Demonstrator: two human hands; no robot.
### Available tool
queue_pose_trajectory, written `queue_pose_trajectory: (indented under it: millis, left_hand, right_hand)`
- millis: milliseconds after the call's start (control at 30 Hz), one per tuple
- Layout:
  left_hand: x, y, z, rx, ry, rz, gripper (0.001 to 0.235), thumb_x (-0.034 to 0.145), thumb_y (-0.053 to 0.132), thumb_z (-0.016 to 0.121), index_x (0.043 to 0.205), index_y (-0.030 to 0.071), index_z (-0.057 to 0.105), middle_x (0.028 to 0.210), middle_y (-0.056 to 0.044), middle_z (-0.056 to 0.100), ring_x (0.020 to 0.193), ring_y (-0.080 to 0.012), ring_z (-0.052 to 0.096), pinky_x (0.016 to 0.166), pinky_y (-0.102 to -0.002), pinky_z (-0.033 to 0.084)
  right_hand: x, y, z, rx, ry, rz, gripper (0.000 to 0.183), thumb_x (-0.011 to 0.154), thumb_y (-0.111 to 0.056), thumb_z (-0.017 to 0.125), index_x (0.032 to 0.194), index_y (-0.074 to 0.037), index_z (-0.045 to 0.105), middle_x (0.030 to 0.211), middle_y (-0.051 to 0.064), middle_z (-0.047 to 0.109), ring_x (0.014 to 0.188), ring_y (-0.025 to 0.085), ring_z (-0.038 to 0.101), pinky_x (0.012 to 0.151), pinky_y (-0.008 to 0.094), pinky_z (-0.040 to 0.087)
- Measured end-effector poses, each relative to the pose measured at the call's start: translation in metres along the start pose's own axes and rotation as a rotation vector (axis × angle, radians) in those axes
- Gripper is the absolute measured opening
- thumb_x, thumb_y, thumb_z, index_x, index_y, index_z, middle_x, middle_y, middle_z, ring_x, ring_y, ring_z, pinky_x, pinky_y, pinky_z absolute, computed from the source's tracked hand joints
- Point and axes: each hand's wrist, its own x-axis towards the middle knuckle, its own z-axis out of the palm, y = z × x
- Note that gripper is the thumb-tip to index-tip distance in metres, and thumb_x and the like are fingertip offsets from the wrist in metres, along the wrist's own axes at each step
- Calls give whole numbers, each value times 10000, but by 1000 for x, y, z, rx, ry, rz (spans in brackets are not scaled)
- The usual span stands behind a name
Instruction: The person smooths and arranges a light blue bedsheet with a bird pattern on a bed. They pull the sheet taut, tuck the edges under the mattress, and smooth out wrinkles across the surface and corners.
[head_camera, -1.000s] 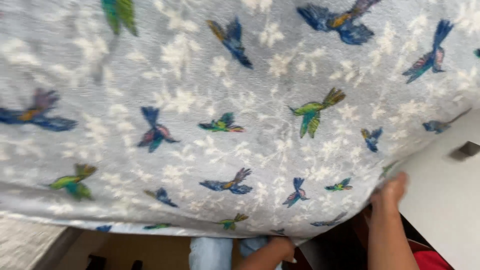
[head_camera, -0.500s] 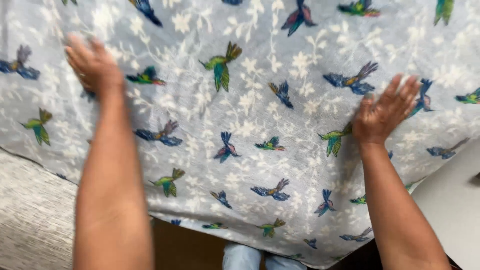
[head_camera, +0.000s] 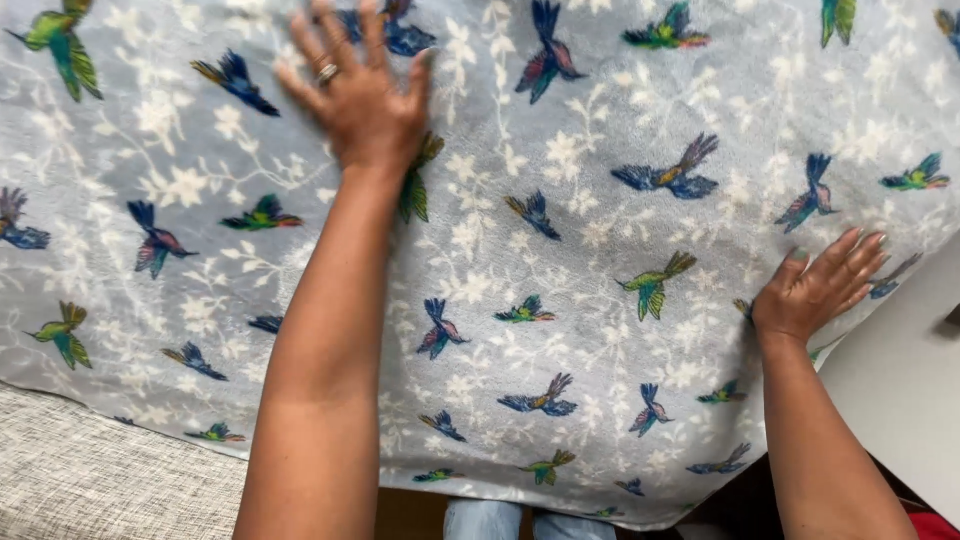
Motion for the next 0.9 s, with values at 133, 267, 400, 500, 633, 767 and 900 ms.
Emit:
queue_pose_trajectory:
  millis: [133, 267, 400, 500, 633, 767, 900]
  left_hand:
    - [-24, 75, 24, -102, -233, 330, 883, 972, 776, 71, 1705, 286, 117, 1672, -96, -155, 1540, -294, -171, 1222, -700, -131]
    - [-105, 128, 112, -302, 272, 691, 784, 1077, 768, -55, 1624, 236, -234, 1677, -44, -382, 1581, -244, -271, 1271, -709, -80]
    - [-207, 161, 130, -159, -107, 762, 737, 1049, 656, 344, 1649, 257, 192, 1711, -154, -20, 1566, -373, -86, 1188, -760, -52]
    - [-290, 171, 167, -158, -200, 857, 739, 1018, 668, 383, 1630, 278, 246, 1703, -126, 76, 1574, -354, -8, 1207, -730, 0]
    - [-418, 159, 196, -164, -371, 1076, 746, 948, 694, 470, 1587, 324, 369, 1684, -66, 292, 1591, -314, 167, 1248, -663, 120]
    - [-502, 88, 200, -154, -356, 1269, 779, 988, 702, 348, 1639, 281, 273, 1740, -56, 181, 1625, -287, 95, 1256, -581, 176]
    - [-553, 12, 223, -51, -572, 1378, 689, 1055, 567, 81, 1652, 230, 15, 1736, -50, -58, 1595, -281, -87, 1265, -539, -44]
  right_hand:
    - [-11, -17, 4, 18, 77, -23, 625, 1205, -537, 167, 1729, -232, 14, 1761, -21, -86, 1650, 237, -72, 1354, 567, -7]
    - [-31, -94, -6, 179, 107, -334, 726, 1138, -582, 153, 1696, -127, 60, 1770, 22, -24, 1655, 222, -52, 1393, 471, -26]
    - [-20, -165, 13, 372, 169, -696, 806, 1049, -639, 323, 1646, -99, 276, 1720, 118, 98, 1573, 308, 2, 1275, 443, -37]
    - [-35, -200, 16, 217, 1, -976, 710, 1071, -601, 434, 1619, -150, 428, 1694, 155, 256, 1547, 424, 125, 1216, 595, 77]
    - [-40, -194, 51, -3, -51, -1228, 705, 1040, -698, 314, 1619, -308, 407, 1700, 56, 298, 1568, 354, 138, 1229, 601, 21]
    - [35, -177, 11, -759, -465, -865, 712, 1139, -664, 51, 1700, -235, -40, 1760, 53, -72, 1647, 297, -46, 1291, 563, -73]
    - [117, -85, 28, -407, -209, -695, 668, 1223, -649, 193, 1730, -256, 6, 1785, 40, -53, 1671, 289, -51, 1346, 592, -74]
